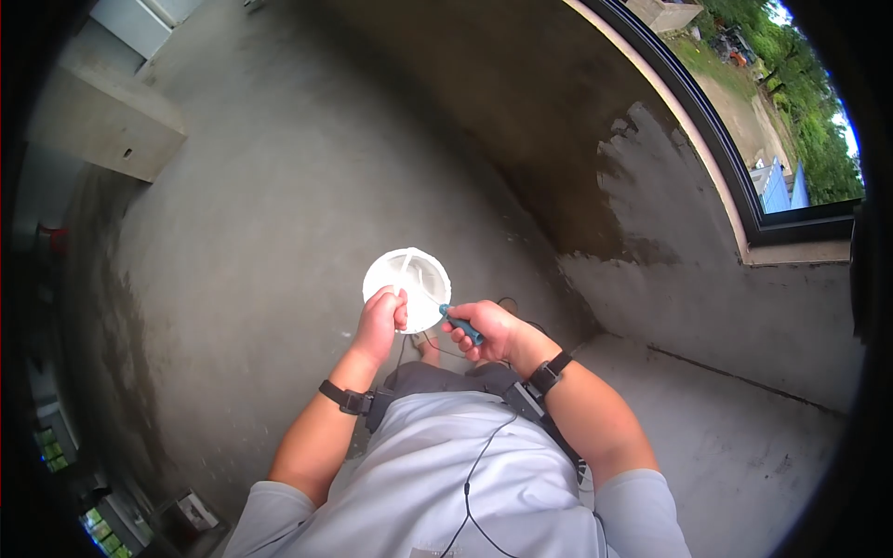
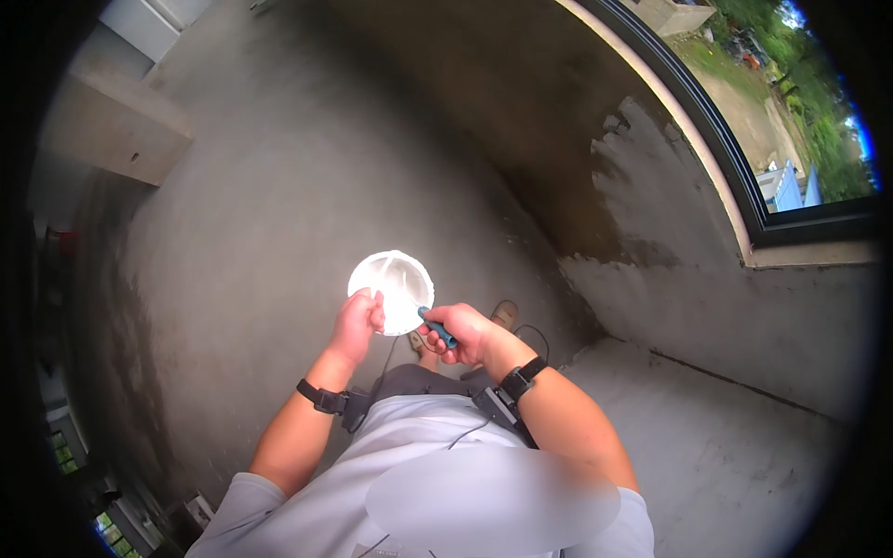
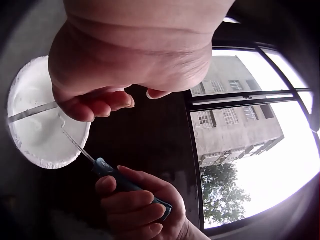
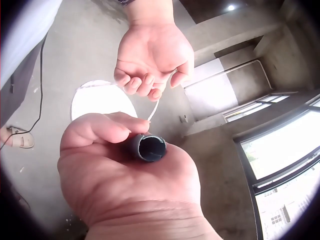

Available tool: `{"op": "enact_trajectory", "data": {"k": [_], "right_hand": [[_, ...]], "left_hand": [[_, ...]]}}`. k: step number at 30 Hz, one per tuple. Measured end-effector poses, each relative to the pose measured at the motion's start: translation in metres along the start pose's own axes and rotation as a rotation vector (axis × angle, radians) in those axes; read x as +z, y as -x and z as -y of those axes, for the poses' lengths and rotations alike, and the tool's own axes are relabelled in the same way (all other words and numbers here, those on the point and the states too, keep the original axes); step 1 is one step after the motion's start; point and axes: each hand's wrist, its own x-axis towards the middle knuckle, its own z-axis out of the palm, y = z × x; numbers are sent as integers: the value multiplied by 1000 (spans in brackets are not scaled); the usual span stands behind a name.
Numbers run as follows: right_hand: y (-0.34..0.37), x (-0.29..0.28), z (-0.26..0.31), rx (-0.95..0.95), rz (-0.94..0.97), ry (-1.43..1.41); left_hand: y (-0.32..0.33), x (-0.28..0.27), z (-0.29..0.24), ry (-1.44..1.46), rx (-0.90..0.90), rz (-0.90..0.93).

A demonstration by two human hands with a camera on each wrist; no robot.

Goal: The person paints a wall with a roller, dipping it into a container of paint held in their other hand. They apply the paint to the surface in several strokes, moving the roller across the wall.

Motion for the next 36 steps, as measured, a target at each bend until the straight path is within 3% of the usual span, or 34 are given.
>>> {"op": "enact_trajectory", "data": {"k": [10,13,15,18,26,28,36], "right_hand": [[20,-7,-7,7,-162,80],[24,-8,-10,-60,-256,298],[34,-9,-12,-154,-349,731],[56,-3,-11,-164,-434,988],[106,-24,-24,-325,-462,922],[126,-33,-27,-396,-401,763],[208,-91,-36,-690,-452,425]], "left_hand": [[-8,2,5,-48,3,63],[-9,4,4,-11,-29,38],[-11,2,7,44,-31,-22],[-14,5,2,51,-55,-23],[-17,18,-4,54,-100,-96],[-23,13,-1,8,-98,-145],[-49,-19,1,139,-192,-196]]}}
